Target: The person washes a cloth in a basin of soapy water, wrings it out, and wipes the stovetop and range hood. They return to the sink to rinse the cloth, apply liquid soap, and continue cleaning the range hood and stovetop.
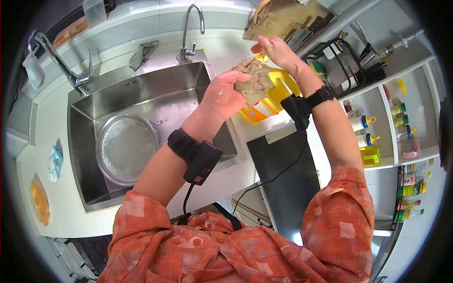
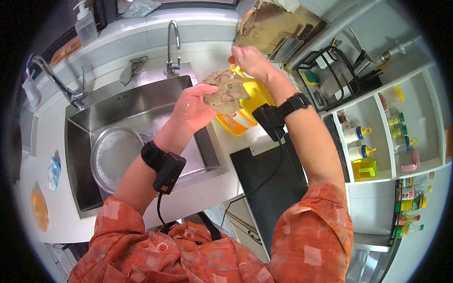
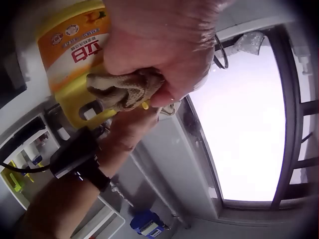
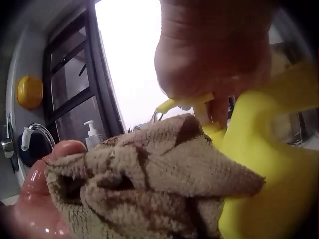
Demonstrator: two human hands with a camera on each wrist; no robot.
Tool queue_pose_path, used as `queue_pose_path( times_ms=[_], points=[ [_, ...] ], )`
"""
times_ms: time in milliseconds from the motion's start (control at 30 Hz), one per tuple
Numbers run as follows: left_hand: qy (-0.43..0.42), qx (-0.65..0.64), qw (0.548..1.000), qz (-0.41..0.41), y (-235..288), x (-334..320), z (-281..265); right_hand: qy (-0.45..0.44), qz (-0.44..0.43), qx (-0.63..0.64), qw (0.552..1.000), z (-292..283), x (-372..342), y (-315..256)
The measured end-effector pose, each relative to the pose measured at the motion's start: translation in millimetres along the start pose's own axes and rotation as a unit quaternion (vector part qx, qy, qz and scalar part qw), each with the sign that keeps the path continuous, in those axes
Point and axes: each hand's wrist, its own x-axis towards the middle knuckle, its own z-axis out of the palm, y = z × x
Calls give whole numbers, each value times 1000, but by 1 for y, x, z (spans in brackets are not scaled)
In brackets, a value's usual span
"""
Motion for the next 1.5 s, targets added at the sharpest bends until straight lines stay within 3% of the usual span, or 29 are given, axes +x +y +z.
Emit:
queue_pose_path(
  times_ms=[133,200,267,333,400,433,500,600,633,667,700,733,767,800,833,867,900,967,1000,1033,1100,1133,1200,1300,1367,1400,1467,1500],
  points=[
    [-7,-15,1000,-1,1,3,1,6,5,-31,999,6,-1,-1],
    [43,-17,999,-4,1,0,3,14,14,-27,999,8,0,3],
    [35,-24,999,-4,4,-4,-11,56,-20,-33,998,11,4,11],
    [34,-30,999,1,13,-17,-18,140,32,-112,983,3,-17,-21],
    [14,-15,1000,-10,26,-43,-16,302,-129,-5,945,-1,-54,-56],
    [31,-20,999,1,32,-57,-23,338,-166,63,924,4,-76,-74],
    [54,-11,998,-34,41,-86,-35,237,-55,247,938,38,-120,-102],
    [76,-25,996,-29,44,-120,-59,42,4,395,918,142,-112,-65],
    [73,-37,996,-33,44,-129,-70,-37,70,586,806,184,-106,-49],
    [82,-38,996,-24,43,-135,-80,-97,86,652,747,200,-105,-57],
    [172,-4,985,-6,41,-140,-90,-108,88,654,743,216,-104,-61],
    [258,30,965,11,41,-144,-101,-109,114,617,771,231,-99,-62],
    [266,27,963,16,40,-150,-112,-110,140,577,797,247,-95,-61],
    [345,28,938,25,40,-155,-124,-118,141,577,796,265,-88,-57],
    [420,27,906,34,39,-158,-135,-83,143,518,839,282,-79,-54],
    [428,15,903,35,39,-161,-146,-47,143,455,878,296,-74,-51],
    [431,12,901,41,37,-163,-158,-55,141,455,878,298,-74,-63],
    [446,-5,889,103,35,-168,-177,-5,0,205,979,293,-82,-103],
    [336,-9,930,150,30,-179,-176,2,-47,174,984,299,-91,-123],
    [337,-12,929,154,28,-181,-178,40,-134,122,983,301,-98,-137],
    [368,-66,907,193,23,-176,-182,12,-114,57,992,317,-83,-126],
    [470,-23,872,135,25,-164,-174,9,-115,56,992,326,-70,-109],
    [495,4,859,129,18,-160,-171,-74,-23,2,997,332,-47,-83],
    [526,12,841,125,16,-161,-176,-31,-59,-4,998,336,-55,-82],
    [315,-61,934,155,13,-172,-200,-36,-71,8,997,317,-81,-113],
    [314,-62,934,156,14,-170,-194,-38,-82,21,996,310,-87,-123],
    [446,-39,889,93,12,-160,-178,-30,-63,23,997,324,-71,-93],
    [444,-38,890,92,9,-155,-175,-23,-46,27,998,322,-65,-88]
  ],
)
